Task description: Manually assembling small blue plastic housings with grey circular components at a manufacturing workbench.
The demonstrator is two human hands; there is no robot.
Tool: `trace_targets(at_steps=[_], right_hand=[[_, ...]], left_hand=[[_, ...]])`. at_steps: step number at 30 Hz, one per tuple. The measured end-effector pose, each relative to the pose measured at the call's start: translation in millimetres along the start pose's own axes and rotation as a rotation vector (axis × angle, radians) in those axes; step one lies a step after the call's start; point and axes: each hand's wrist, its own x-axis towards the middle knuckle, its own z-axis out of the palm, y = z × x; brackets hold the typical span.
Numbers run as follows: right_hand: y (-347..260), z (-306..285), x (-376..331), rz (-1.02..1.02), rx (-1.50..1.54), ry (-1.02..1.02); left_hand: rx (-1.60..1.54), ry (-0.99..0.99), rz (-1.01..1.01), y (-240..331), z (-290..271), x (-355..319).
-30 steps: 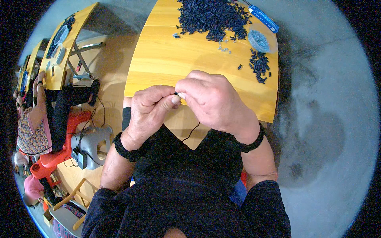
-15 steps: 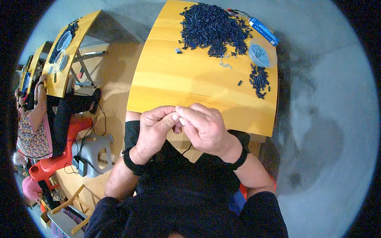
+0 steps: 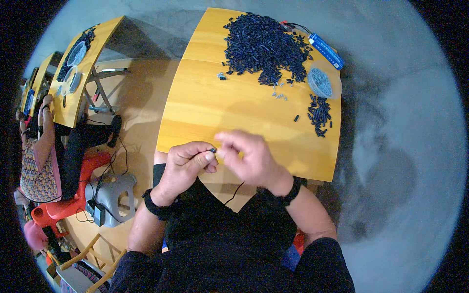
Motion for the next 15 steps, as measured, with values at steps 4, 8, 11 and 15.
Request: trace_targets(at_steps=[4, 8, 11, 15], right_hand=[[77, -23, 51, 0.079, -0.433, 0.073], [117, -38, 92, 0.048, -0.580, 0.045], [128, -35, 111, 0.032, -0.576, 0.061], [129, -28, 128, 0.057, -0.670, 0.009]], left_hand=[[0.100, 0.086, -0.003, -10, -5, 8], [0.073, 0.098, 0.001, -14, -4, 7], [0.065, 0.090, -0.036, -16, -3, 5], [0.041, 0.102, -0.084, -26, -5, 4]])
